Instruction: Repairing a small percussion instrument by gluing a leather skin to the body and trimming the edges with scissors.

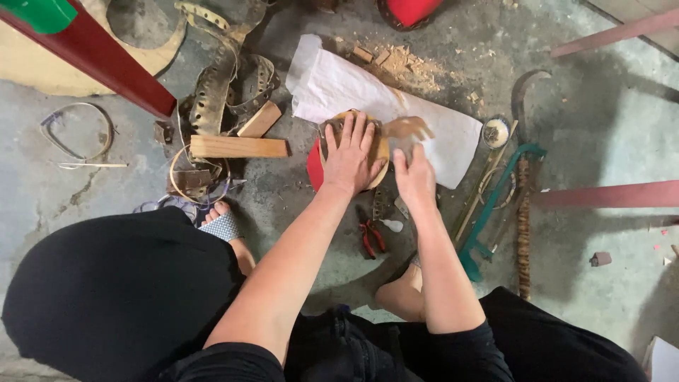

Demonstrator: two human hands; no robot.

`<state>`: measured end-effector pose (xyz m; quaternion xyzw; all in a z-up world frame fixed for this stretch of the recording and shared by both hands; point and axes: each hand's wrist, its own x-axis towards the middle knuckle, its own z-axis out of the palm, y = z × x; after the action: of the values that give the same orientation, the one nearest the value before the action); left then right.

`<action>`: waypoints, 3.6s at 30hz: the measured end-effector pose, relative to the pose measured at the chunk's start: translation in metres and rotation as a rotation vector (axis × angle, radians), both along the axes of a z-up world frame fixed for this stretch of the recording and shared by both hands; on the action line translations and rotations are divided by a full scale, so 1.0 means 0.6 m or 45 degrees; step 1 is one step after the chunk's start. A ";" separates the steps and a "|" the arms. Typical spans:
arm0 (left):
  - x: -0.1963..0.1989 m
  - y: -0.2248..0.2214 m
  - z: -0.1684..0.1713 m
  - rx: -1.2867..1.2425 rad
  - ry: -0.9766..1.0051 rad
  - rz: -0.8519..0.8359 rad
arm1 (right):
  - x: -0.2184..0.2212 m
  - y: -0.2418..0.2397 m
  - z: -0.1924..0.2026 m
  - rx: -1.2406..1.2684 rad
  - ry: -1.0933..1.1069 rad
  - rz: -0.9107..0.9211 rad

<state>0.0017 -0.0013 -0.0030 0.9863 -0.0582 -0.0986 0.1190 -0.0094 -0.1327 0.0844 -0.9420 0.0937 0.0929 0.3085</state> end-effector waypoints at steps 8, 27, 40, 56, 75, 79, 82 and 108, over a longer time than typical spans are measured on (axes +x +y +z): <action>-0.006 -0.005 -0.001 -0.073 -0.113 -0.004 | 0.007 -0.018 -0.028 -0.078 -0.015 0.032; 0.020 -0.054 -0.111 -0.281 -0.229 0.005 | 0.056 0.124 -0.001 -0.524 -0.009 0.825; 0.011 -0.019 -0.060 -0.374 -0.364 0.049 | 0.054 0.122 -0.008 -0.463 0.025 0.737; 0.005 -0.029 -0.070 -0.420 -0.490 0.065 | 0.032 0.137 0.015 -0.469 -0.018 0.809; 0.003 -0.053 -0.074 -0.100 -0.356 0.054 | 0.062 0.119 -0.024 -0.441 -0.164 0.813; 0.015 -0.030 -0.051 -0.078 -0.331 0.028 | 0.067 0.126 -0.008 -0.444 -0.108 0.790; 0.011 -0.028 -0.059 -0.244 -0.293 0.003 | 0.054 0.142 0.039 -0.426 -0.004 0.737; 0.023 -0.039 -0.161 -0.433 -0.473 0.083 | 0.075 0.123 0.008 -0.602 0.086 0.854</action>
<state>0.0156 -0.0244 -0.0994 0.9546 -0.0629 0.0996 0.2735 0.0354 -0.0592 0.0890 -0.9617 -0.1896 0.1953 0.0330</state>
